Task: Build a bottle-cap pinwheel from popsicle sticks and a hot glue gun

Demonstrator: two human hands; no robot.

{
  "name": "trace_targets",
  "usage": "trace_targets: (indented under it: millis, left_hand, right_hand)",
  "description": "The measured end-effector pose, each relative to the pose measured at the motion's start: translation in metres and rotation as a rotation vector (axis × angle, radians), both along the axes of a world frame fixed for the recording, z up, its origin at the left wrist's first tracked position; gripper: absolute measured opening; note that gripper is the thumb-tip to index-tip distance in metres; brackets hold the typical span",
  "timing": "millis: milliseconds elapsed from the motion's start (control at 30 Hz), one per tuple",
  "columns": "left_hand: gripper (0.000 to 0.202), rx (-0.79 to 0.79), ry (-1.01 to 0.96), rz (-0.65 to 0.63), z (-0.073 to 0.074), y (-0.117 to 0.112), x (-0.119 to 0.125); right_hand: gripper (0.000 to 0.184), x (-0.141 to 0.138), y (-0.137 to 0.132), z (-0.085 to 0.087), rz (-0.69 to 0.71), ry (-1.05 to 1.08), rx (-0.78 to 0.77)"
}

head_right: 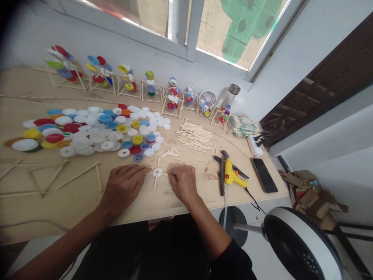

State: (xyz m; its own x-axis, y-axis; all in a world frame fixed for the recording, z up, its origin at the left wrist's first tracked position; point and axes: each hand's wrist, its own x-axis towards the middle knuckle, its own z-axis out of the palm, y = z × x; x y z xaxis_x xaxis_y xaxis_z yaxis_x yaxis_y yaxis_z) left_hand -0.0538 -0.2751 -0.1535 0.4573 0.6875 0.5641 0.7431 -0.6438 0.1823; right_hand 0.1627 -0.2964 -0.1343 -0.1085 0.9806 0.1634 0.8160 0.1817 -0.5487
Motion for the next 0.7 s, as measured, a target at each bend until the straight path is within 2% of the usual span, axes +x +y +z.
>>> trace_targets:
  millis: [333,700]
  left_hand:
    - [0.032,-0.007,0.046,-0.078,0.002,0.004,0.001]
    - [0.037,0.085,0.064,-0.081,-0.011,0.005,0.001]
  right_hand:
    - [0.014,-0.001,0.0,0.0,-0.012,0.005,-0.007]
    - [0.014,0.0,0.0,-0.001,-0.005,0.01,-0.001]
